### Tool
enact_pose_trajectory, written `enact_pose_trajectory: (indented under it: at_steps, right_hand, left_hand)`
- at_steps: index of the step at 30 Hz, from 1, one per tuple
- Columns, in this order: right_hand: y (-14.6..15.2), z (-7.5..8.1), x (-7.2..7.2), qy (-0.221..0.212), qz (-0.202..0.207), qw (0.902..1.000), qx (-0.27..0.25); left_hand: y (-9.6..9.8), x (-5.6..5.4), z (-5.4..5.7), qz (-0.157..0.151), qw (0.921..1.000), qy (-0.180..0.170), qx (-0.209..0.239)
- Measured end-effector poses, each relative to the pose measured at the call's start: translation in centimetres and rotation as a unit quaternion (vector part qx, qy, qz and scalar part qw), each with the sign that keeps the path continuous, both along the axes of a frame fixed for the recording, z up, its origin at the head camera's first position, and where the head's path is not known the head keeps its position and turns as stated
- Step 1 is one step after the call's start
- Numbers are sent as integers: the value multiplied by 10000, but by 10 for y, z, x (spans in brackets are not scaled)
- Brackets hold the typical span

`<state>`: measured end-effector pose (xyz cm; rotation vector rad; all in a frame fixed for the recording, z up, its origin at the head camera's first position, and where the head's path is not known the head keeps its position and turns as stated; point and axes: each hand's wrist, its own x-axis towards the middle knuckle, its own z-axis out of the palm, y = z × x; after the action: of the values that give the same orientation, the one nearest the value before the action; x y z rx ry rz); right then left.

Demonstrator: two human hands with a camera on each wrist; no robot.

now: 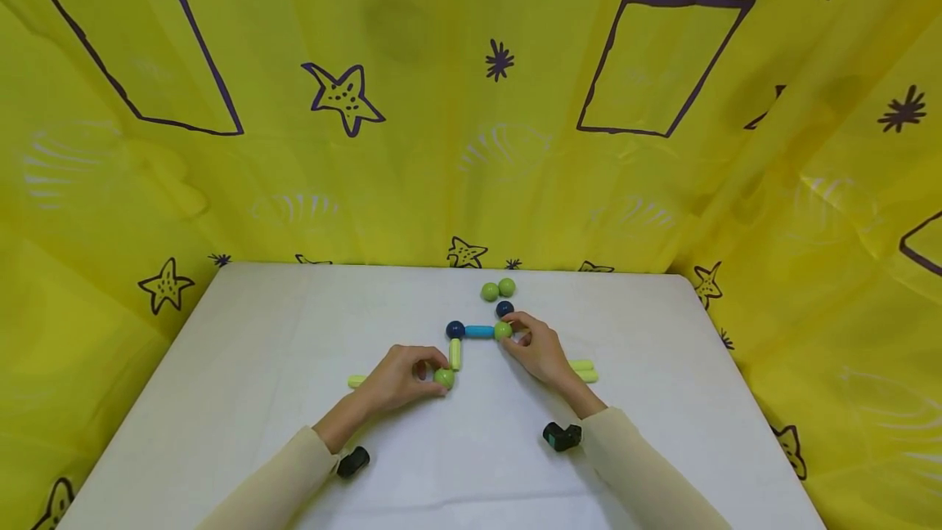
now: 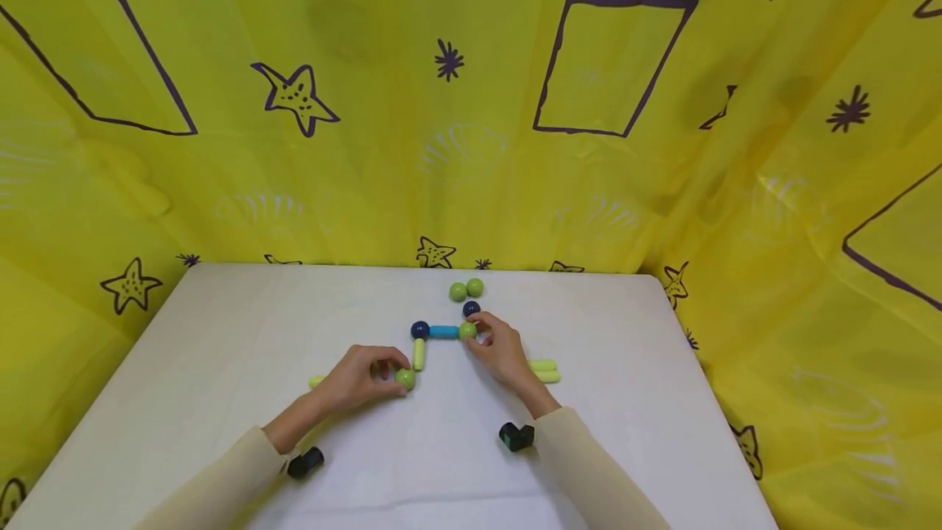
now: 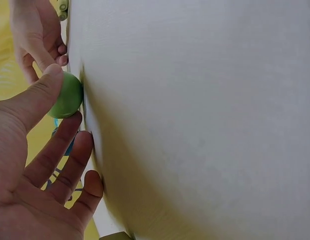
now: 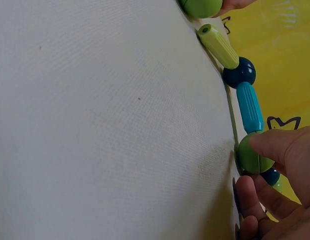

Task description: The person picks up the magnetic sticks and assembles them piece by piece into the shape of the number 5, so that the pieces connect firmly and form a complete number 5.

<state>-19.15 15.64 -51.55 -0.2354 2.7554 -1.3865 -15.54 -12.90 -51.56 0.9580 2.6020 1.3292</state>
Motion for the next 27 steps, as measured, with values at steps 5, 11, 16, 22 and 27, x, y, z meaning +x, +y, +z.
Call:
enact_pose_trajectory:
  at_steps: [5, 11, 16, 22, 27]
  right_hand:
    - [4, 7, 0, -113, 271, 9993, 249]
    - [18, 24, -2, 27, 964, 9926, 742]
    - [26, 49, -6, 217, 1768, 9783, 1063]
    - [20, 74, -16, -21, 3018, 9474, 1066]
    - [4, 77, -25, -450, 3549, 9270, 1127]
  left_hand:
    - [1, 1, -1, 10, 10000, 16, 9]
    - [3, 1, -3, 185, 9996, 77, -219]
    - [4, 3, -4, 396, 9986, 165, -311]
    - [2, 4, -6, 543, 9984, 63, -140]
    - [0, 5, -8, 626, 9980, -56, -11]
